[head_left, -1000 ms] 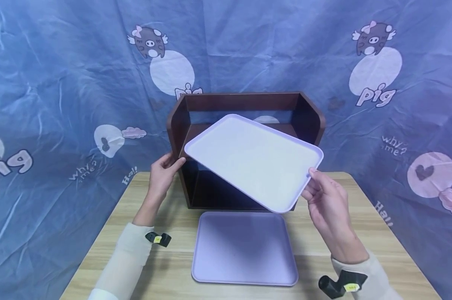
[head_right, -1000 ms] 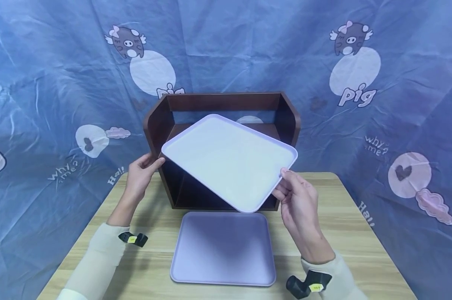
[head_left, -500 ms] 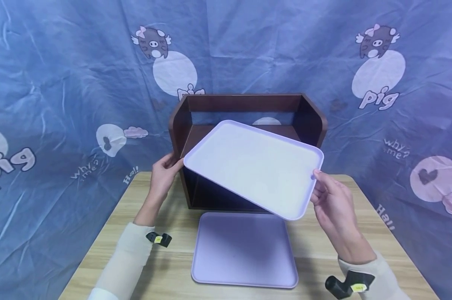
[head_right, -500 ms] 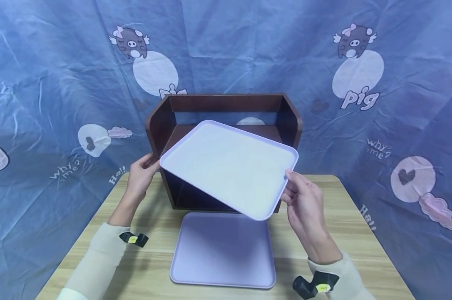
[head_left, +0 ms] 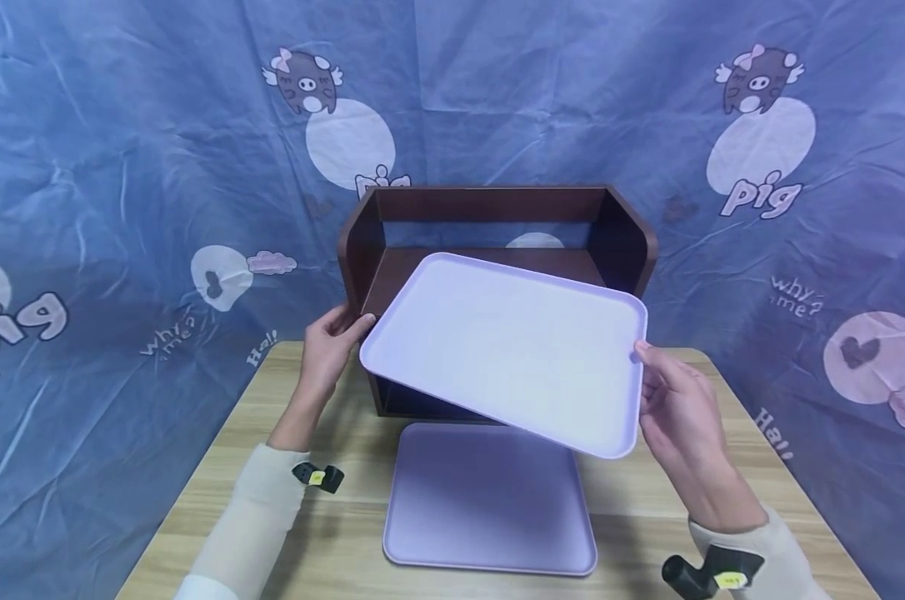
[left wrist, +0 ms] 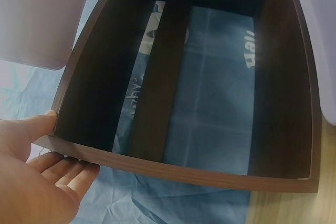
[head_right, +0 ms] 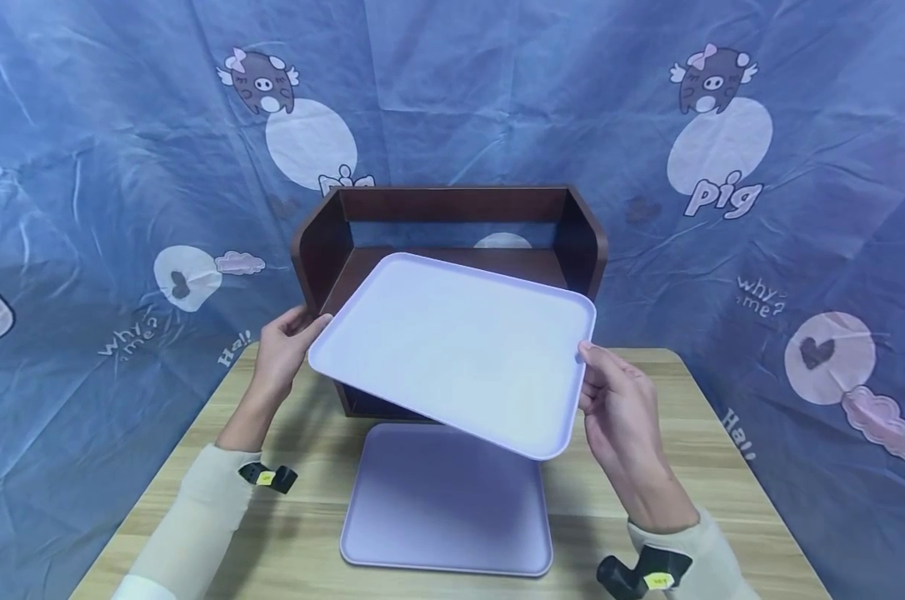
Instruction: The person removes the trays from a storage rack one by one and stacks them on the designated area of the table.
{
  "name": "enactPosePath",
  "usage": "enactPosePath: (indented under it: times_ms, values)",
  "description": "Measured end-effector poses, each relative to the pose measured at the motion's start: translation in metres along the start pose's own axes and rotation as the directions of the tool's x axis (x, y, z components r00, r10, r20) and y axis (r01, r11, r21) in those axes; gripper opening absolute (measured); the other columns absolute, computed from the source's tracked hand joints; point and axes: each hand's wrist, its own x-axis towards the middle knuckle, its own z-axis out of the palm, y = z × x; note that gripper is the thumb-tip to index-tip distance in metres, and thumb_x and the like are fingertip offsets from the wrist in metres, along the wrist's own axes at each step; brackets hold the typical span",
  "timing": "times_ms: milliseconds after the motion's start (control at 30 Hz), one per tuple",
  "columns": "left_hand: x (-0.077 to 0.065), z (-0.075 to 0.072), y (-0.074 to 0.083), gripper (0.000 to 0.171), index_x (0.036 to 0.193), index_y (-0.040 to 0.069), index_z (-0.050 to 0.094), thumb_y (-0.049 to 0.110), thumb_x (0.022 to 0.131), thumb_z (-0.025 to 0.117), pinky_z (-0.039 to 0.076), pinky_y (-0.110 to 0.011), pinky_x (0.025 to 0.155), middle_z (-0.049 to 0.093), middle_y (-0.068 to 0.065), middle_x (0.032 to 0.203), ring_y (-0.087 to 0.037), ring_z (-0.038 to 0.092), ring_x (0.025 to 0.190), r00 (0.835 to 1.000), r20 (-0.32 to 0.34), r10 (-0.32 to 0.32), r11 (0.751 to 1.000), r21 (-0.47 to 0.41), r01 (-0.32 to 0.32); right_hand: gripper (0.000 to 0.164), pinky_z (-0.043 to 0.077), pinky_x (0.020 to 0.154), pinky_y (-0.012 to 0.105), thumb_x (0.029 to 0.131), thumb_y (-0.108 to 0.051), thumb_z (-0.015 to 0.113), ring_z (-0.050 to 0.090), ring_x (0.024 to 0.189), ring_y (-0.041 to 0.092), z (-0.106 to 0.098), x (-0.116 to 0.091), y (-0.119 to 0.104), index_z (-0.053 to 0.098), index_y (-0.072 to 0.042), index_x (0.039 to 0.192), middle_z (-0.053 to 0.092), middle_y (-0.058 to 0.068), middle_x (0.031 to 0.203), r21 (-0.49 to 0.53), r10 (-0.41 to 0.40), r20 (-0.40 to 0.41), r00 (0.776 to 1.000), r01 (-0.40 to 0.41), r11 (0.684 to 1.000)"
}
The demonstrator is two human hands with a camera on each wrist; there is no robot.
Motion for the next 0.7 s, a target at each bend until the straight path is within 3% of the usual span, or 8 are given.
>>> enactPosePath:
  times_ms: [400,700]
  values:
    - [0.001,0.001,-0.001,0.057,0.148,0.001,0.06,0.021,0.099,0.079,0.054,-0.03,0.114,0.063,-0.021,0.149,-0.028,0.062,0.14,1.0,0.023,0.011,1.0,-0.025,-0.011,0.031,0.058,0.061,0.025,0.108,-0.008,0.061,0.069,0.062,0.012,-0.014,-0.005,0.0,0.082,-0.007,0.086,0.072,0.001,0.066,-0.052,0.05,-0.026,0.998,-0.052,0.997]
    - [0.0,-0.001,0.0,0.056,0.147,0.0,0.061,0.021,0.099,0.079,0.055,-0.026,0.112,0.063,-0.021,0.149,-0.028,0.061,0.14,1.0,0.012,0.012,1.0,-0.011,-0.012,0.037,0.064,0.066,0.027,0.111,-0.007,0.053,0.076,0.074,0.013,-0.025,-0.008,0.005,0.084,-0.008,0.09,0.08,0.003,0.08,-0.078,0.063,0.026,0.998,-0.061,0.995]
